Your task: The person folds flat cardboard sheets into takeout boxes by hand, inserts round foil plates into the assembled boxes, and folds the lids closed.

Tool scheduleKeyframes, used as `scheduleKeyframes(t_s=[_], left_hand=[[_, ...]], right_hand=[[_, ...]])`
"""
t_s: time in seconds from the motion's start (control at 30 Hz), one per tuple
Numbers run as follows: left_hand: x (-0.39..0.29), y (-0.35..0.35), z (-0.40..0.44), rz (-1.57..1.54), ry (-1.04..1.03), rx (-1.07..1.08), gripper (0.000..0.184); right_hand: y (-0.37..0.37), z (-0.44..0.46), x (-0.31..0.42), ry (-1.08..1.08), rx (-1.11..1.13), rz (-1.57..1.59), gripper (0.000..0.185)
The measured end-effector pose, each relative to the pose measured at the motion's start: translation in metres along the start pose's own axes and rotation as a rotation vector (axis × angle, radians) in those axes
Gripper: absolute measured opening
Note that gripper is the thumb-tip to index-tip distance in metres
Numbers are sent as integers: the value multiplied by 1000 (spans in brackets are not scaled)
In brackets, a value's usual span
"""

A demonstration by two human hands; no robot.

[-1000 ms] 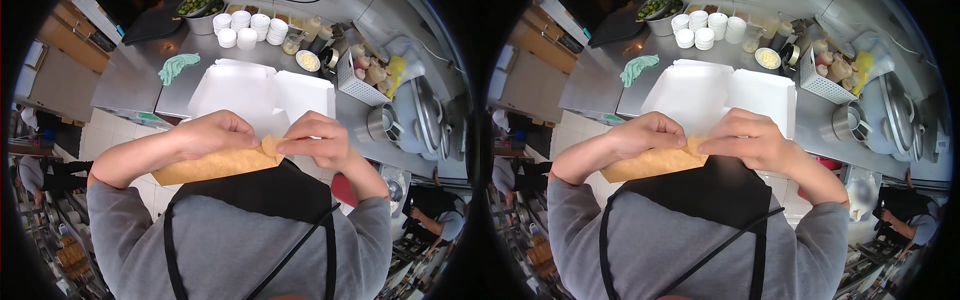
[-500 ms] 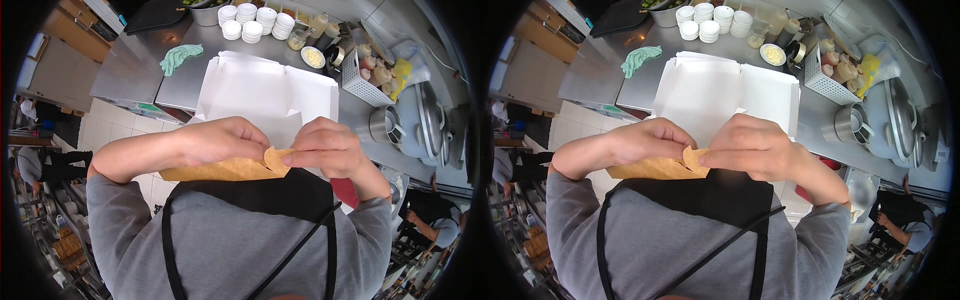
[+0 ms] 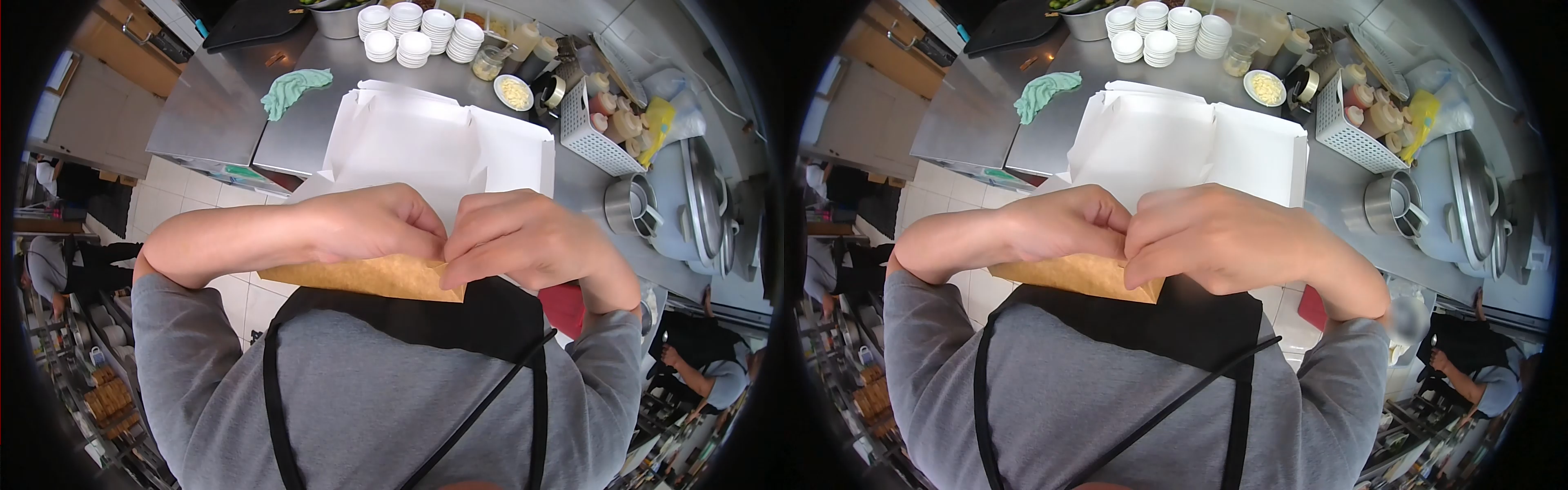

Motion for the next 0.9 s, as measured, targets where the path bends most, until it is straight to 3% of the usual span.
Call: scheduleKeyframes(t_s=[0.23, 0.3, 0.4, 0.43, 0.47, 0.5, 0.6, 0.63, 0.7, 0.77, 0.83, 0.9], left_hand=[[-7, 7, -5, 116, -17, -30, 20], [-19, 16, -13, 191, -2, -59, 18], [-60, 18, -26, 447, -404, -98, 14], [-64, 19, -30, 456, -409, -85, 14], [-87, 28, -40, 651, -561, -239, 12], [-112, 32, -55, 843, -716, -397, 11], [-163, 14, -85, 1147, -917, -432, 11], [-166, 7, -82, 1153, -944, -406, 11], [-158, -37, -71, 1347, -1110, -66, 13], [-117, -49, -43, 1406, -1059, 52, 16], [-71, -52, -9, 1476, -979, 186, 25], [-20, -46, 23, 1567, -784, 358, 26]], right_hand=[[-1, 8, 0, -24, 53, -41, 25], [26, 4, -1, -56, -131, -47, 21], [44, -8, -19, -55, -310, -43, 13], [60, -15, -31, -153, -557, -75, 10], [74, -28, -42, -247, -805, -108, 7], [79, -41, -73, -396, -906, 154, 9], [68, -53, -137, -635, -720, 595, 30], [60, -50, -144, -701, -665, 706, 38], [52, -48, -157, -656, -595, 975, 72], [61, -54, -162, -705, -746, 1101, 83], [71, -61, -166, -698, -733, 1125, 79], [75, -77, -191, -849, -859, 800, 66]])
Point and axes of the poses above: each hand's wrist, its own z-axis towards the middle knuckle, its own y-axis out of the back of the hand, x = y × z, the point moved 8 cm from there along z, towards the middle knuckle, and after that the axes turned 14 degrees about -y, right-handed, at the moved point
